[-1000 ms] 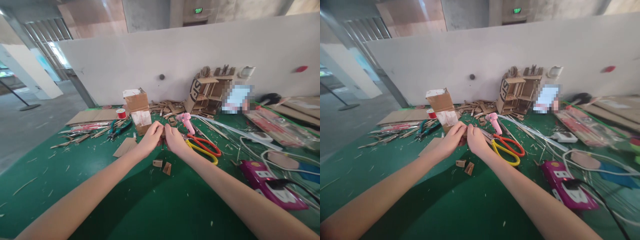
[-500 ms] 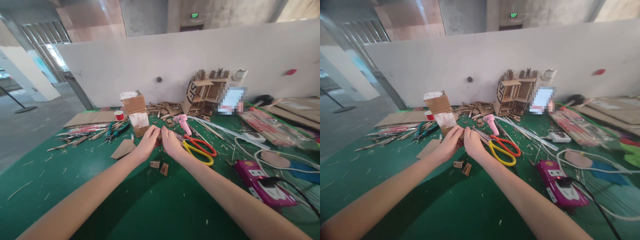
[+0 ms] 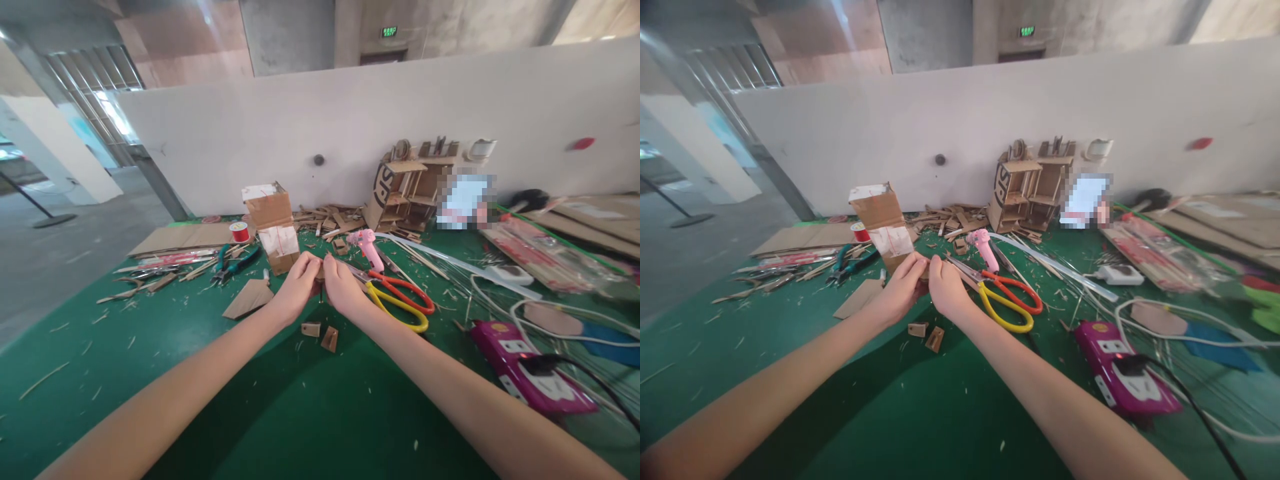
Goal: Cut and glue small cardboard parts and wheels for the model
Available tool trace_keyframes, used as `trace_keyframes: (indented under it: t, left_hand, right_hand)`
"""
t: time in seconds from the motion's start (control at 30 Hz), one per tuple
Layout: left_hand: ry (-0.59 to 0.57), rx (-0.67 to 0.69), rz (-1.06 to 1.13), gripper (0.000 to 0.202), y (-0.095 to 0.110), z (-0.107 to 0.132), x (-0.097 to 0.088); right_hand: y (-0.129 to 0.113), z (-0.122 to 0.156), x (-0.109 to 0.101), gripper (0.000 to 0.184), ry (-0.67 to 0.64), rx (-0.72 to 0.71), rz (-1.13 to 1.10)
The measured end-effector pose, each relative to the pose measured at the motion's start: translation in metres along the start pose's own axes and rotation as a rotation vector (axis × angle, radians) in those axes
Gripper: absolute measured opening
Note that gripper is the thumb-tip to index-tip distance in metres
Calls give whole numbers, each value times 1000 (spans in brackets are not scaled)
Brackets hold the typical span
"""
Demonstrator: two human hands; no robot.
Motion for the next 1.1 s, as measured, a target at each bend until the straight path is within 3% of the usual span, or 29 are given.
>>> trace_keyframes:
  t: [0.37, 0.67, 1.1]
  left_hand:
    - [-12, 2, -14, 23, -3, -1, -1]
    - [-25, -57, -52, 26, -23, -6, -3]
    - [-15, -91, 112, 24, -23, -5, -4]
  right_hand:
    - [4, 3, -4, 43, 56, 71, -60]
    - [26, 6, 9, 39, 39, 112, -118]
    - [35, 8, 21, 50, 46, 114, -299]
Point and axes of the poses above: each hand's wrist, its own z-axis away from the middle knuckle, its own x-axis out of the palm, y = z × x, the point moved 9 cm from there along -z, towards the middle knuckle, and after that the axes turned 7 degrees about -x, right-handed, at the moved point
